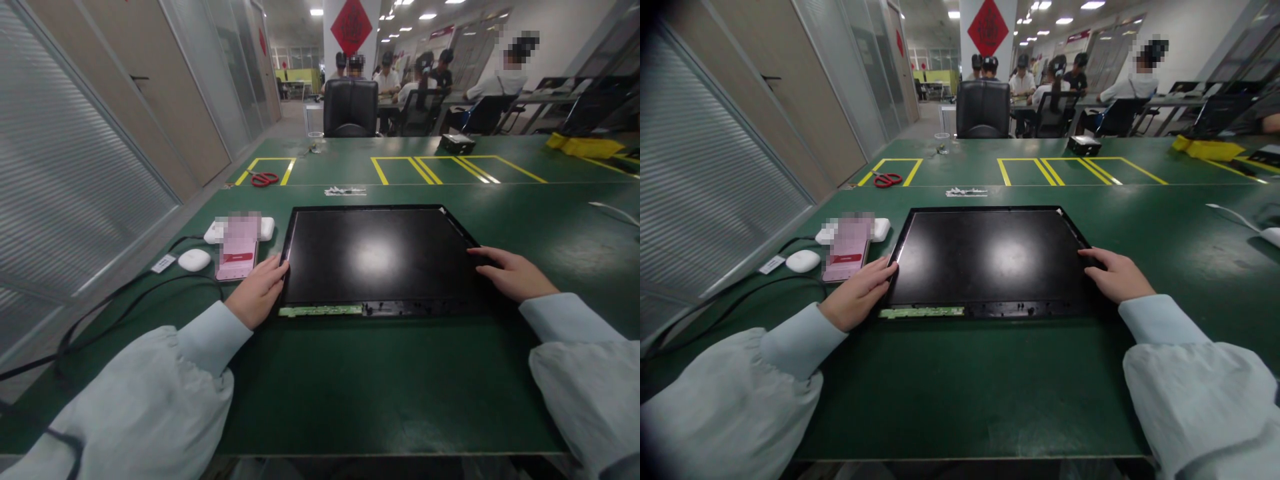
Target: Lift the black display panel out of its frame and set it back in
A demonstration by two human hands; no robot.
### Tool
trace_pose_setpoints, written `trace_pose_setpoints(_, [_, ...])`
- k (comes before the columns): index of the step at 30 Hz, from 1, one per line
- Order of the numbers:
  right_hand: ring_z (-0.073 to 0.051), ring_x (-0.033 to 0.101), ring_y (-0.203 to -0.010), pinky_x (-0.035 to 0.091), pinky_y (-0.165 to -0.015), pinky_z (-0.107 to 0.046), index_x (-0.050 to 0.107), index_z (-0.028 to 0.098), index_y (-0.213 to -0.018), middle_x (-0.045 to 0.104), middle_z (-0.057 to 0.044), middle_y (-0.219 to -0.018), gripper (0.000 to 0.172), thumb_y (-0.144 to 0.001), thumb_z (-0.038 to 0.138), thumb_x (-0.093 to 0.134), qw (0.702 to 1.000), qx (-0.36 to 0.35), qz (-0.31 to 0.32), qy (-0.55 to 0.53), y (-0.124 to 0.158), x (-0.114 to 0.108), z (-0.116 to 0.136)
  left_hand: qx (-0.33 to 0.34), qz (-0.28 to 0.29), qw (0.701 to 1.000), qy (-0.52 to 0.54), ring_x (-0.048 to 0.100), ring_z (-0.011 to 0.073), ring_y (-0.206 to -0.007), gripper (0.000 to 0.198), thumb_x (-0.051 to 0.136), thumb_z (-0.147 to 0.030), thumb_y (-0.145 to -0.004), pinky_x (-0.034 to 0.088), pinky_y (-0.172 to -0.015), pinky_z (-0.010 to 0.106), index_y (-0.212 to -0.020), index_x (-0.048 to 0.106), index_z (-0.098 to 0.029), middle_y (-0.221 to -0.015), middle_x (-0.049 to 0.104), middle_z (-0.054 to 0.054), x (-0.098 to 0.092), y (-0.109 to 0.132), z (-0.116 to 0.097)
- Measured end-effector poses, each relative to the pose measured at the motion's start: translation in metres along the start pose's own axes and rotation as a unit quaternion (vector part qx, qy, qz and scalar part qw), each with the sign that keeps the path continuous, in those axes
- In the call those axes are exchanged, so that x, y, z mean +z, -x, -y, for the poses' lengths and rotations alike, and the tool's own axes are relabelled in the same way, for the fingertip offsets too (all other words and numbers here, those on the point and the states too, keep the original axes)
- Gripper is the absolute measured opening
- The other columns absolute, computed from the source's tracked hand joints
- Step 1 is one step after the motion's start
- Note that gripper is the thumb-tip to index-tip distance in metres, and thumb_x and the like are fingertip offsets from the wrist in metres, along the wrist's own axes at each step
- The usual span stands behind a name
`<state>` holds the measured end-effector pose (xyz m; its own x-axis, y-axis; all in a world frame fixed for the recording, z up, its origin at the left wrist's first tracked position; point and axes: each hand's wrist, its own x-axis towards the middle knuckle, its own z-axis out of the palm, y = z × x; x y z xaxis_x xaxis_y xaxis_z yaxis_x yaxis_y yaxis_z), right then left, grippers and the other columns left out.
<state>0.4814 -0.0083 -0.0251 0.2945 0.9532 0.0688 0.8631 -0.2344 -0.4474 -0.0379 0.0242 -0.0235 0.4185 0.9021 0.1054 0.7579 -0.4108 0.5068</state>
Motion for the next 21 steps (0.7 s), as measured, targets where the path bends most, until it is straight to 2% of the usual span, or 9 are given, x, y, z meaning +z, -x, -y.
trace_pose_setpoints(8, [-0.032,0.057,-0.133,0.039,-0.116,-0.044,0.070,0.014,-0.128,0.066,-0.013,-0.138,0.068,-0.070,0.041,0.048,1.000,-0.002,0.005,0.018,0.003,-0.002,0.006,-0.006,-0.019,1.000,0.023,0.039,0.0365,-0.149,0.058,0.046,-0.034,-0.089,0.025,-0.124,0.058,-0.139,0.060,-0.008,-0.155,0.050,0.021,-0.001,0.001,0.000])
trace_pose_setpoints(12, [-0.032,0.059,-0.129,0.040,-0.115,-0.045,0.071,0.016,-0.126,0.069,-0.012,-0.132,0.064,-0.071,0.040,0.049,1.000,-0.005,0.008,0.011,0.002,-0.002,0.006,-0.029,-0.040,0.990,0.133,0.042,0.0349,-0.147,0.070,0.053,-0.034,-0.085,0.026,-0.124,0.057,-0.150,0.047,-0.008,-0.156,0.049,0.020,0.000,0.003,-0.002])
trace_pose_setpoints(14, [-0.032,0.060,-0.129,0.041,-0.114,-0.045,0.071,0.017,-0.126,0.069,-0.011,-0.132,0.063,-0.071,0.040,0.050,1.000,-0.002,0.009,0.011,0.001,-0.001,0.004,-0.037,-0.052,0.974,0.218,0.043,0.0342,-0.147,0.076,0.057,-0.034,-0.084,0.028,-0.123,0.057,-0.154,0.039,-0.010,-0.156,0.049,0.020,0.000,0.003,-0.007])
trace_pose_setpoints(17, [-0.032,0.060,-0.128,0.042,-0.113,-0.045,0.071,0.019,-0.127,0.070,-0.010,-0.132,0.062,-0.072,0.040,0.050,1.000,0.006,0.007,0.013,0.000,-0.002,0.001,-0.054,-0.073,0.939,0.333,0.046,0.0343,-0.145,0.079,0.064,-0.031,-0.081,0.032,-0.122,0.055,-0.154,0.038,-0.013,-0.155,0.051,0.019,-0.002,0.005,-0.020])
trace_pose_setpoints(21, [-0.032,0.061,-0.126,0.043,-0.112,-0.045,0.071,0.019,-0.126,0.070,-0.011,-0.130,0.062,-0.072,0.041,0.050,1.000,0.012,0.006,0.010,0.000,-0.001,-0.001,-0.111,-0.115,0.871,0.465,0.054,0.0328,-0.138,0.079,0.070,-0.024,-0.077,0.044,-0.115,0.052,-0.150,0.040,-0.023,-0.152,0.056,0.014,-0.006,0.005,-0.034])
